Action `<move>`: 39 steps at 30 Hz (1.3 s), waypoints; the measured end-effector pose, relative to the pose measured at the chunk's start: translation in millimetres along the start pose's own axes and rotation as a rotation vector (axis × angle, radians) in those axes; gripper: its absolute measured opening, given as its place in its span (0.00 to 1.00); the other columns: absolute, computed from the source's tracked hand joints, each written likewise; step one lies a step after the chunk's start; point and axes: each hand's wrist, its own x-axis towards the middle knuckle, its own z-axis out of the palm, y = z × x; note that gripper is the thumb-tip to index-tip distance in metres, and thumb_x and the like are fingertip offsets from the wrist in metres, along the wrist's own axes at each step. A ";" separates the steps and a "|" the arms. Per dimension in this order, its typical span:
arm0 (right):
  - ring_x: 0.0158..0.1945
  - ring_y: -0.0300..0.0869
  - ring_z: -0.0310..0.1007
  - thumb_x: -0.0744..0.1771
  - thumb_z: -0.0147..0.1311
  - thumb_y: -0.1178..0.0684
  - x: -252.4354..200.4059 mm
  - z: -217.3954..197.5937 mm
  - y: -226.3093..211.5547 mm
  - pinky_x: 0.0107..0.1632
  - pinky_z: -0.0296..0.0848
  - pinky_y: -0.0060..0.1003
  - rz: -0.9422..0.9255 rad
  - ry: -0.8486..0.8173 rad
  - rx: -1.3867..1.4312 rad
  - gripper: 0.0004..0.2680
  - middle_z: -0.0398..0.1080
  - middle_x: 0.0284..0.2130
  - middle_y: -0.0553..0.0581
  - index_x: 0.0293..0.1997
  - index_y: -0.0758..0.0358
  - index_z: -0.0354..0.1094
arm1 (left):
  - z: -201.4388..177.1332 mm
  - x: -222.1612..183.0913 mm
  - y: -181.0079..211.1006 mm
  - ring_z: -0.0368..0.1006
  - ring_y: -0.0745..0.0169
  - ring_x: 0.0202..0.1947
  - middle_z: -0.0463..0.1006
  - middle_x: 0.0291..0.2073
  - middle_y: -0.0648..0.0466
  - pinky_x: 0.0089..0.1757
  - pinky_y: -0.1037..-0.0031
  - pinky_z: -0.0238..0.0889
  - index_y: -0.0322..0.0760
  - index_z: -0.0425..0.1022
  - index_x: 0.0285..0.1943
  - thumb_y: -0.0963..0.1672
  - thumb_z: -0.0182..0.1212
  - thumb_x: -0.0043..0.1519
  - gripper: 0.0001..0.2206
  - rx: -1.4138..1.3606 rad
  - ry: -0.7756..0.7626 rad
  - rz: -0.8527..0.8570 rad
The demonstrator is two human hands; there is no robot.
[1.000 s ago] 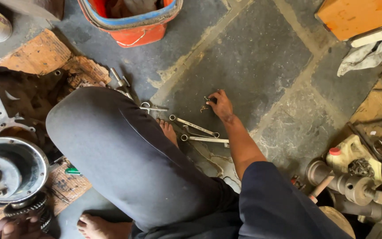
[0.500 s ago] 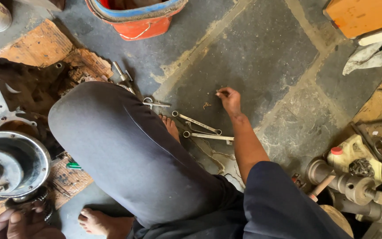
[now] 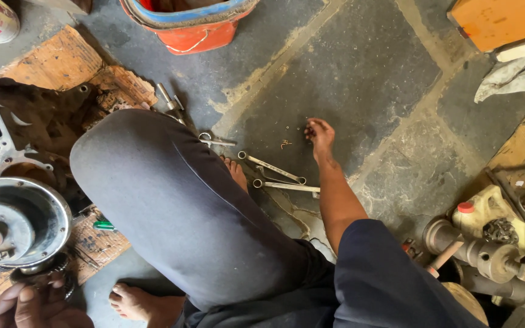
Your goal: The person disassembles a vehicle horn using a T-handle wrench and their hands, removing small fasteners and internal components. They pick up small pieces from the floor, place them into the horn, and then turn the horn over to show the front grille.
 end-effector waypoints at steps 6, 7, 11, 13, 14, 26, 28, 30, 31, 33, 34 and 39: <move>0.33 0.43 0.73 0.60 0.70 0.60 -0.1 21.5 3.8 0.39 0.74 0.38 -0.404 -0.058 -0.930 0.08 0.75 0.35 0.58 0.40 0.63 0.80 | -7.3 3.9 -11.6 0.76 0.48 0.55 0.73 0.53 0.37 0.59 0.59 0.73 0.32 0.63 0.58 0.36 0.48 0.84 0.02 0.037 -0.010 0.072; 0.33 0.43 0.73 0.60 0.70 0.60 3.1 19.9 5.7 0.39 0.74 0.38 -0.403 -0.058 -0.930 0.08 0.75 0.35 0.58 0.40 0.63 0.80 | -4.8 2.6 -9.6 0.76 0.48 0.55 0.73 0.53 0.37 0.59 0.59 0.73 0.32 0.63 0.58 0.36 0.48 0.84 0.02 0.038 -0.010 0.071; 0.33 0.48 0.74 0.59 0.70 0.61 9.2 18.8 2.3 0.39 0.74 0.40 -0.495 -0.192 -1.078 0.07 0.72 0.33 0.60 0.36 0.64 0.78 | 13.4 -0.3 3.3 0.74 0.52 0.56 0.72 0.57 0.38 0.62 0.62 0.72 0.32 0.63 0.60 0.36 0.45 0.82 0.03 -0.057 -0.051 0.067; 0.33 0.49 0.74 0.58 0.70 0.61 11.9 16.3 2.1 0.39 0.74 0.41 -0.504 -0.221 -1.092 0.07 0.72 0.33 0.61 0.36 0.64 0.78 | 16.1 0.1 5.9 0.73 0.53 0.58 0.72 0.59 0.39 0.62 0.64 0.71 0.33 0.62 0.60 0.36 0.46 0.84 0.02 -0.053 -0.044 0.071; 0.34 0.48 0.75 0.59 0.69 0.61 14.8 12.3 5.2 0.39 0.74 0.40 -0.527 -0.231 -1.085 0.07 0.73 0.33 0.60 0.37 0.64 0.77 | 12.5 0.3 3.9 0.74 0.53 0.56 0.73 0.57 0.39 0.62 0.63 0.73 0.33 0.63 0.59 0.36 0.46 0.83 0.02 -0.089 -0.036 0.049; 0.39 0.49 0.78 0.63 0.66 0.61 11.8 39.3 3.2 0.43 0.77 0.39 -0.416 -0.365 -1.023 0.08 0.76 0.37 0.64 0.45 0.63 0.78 | -0.2 4.1 -10.8 0.75 0.50 0.51 0.74 0.50 0.37 0.56 0.63 0.71 0.27 0.67 0.55 0.34 0.45 0.80 0.05 -0.121 -0.051 0.092; 0.38 0.49 0.79 0.62 0.66 0.61 8.3 44.5 -0.8 0.43 0.77 0.40 -0.376 -0.337 -1.003 0.07 0.77 0.36 0.63 0.43 0.63 0.78 | 5.3 1.8 -8.2 0.75 0.49 0.51 0.74 0.51 0.37 0.56 0.62 0.72 0.27 0.67 0.54 0.34 0.45 0.80 0.05 -0.130 -0.033 0.101; 0.38 0.53 0.77 0.62 0.66 0.63 -0.4 53.0 -15.2 0.42 0.75 0.42 -0.473 -0.369 -1.104 0.06 0.75 0.37 0.66 0.39 0.65 0.77 | 7.8 -0.4 -6.4 0.74 0.49 0.53 0.74 0.51 0.37 0.60 0.59 0.71 0.27 0.67 0.55 0.34 0.45 0.80 0.04 -0.103 -0.050 0.113; 0.38 0.53 0.77 0.62 0.66 0.63 2.1 49.8 -12.3 0.42 0.75 0.42 -0.473 -0.371 -1.103 0.06 0.75 0.37 0.66 0.39 0.65 0.77 | 12.9 -1.5 -4.8 0.74 0.49 0.53 0.74 0.51 0.37 0.60 0.59 0.71 0.27 0.67 0.55 0.34 0.45 0.80 0.04 -0.103 -0.048 0.113; 0.37 0.52 0.77 0.63 0.63 0.64 6.1 44.2 -6.0 0.42 0.76 0.41 -0.510 -0.405 -1.084 0.05 0.75 0.34 0.65 0.39 0.64 0.77 | 22.7 -2.4 -0.1 0.75 0.49 0.52 0.75 0.50 0.38 0.60 0.55 0.72 0.28 0.67 0.55 0.34 0.49 0.82 0.03 -0.158 -0.031 0.147; 0.37 0.52 0.77 0.63 0.63 0.64 5.7 44.0 -6.6 0.42 0.76 0.41 -0.512 -0.407 -1.082 0.05 0.75 0.34 0.65 0.39 0.64 0.77 | 23.9 -2.7 1.9 0.75 0.49 0.52 0.75 0.50 0.38 0.60 0.55 0.72 0.28 0.67 0.55 0.34 0.49 0.82 0.03 -0.158 -0.029 0.149; 0.32 0.39 0.72 0.66 0.59 0.64 -1.3 57.0 -17.6 0.36 0.72 0.33 -0.154 -0.350 -0.627 0.03 0.74 0.30 0.56 0.42 0.67 0.75 | 20.6 -5.6 1.7 0.78 0.46 0.52 0.78 0.50 0.35 0.59 0.54 0.75 0.26 0.69 0.53 0.33 0.49 0.79 0.04 -0.098 0.040 0.111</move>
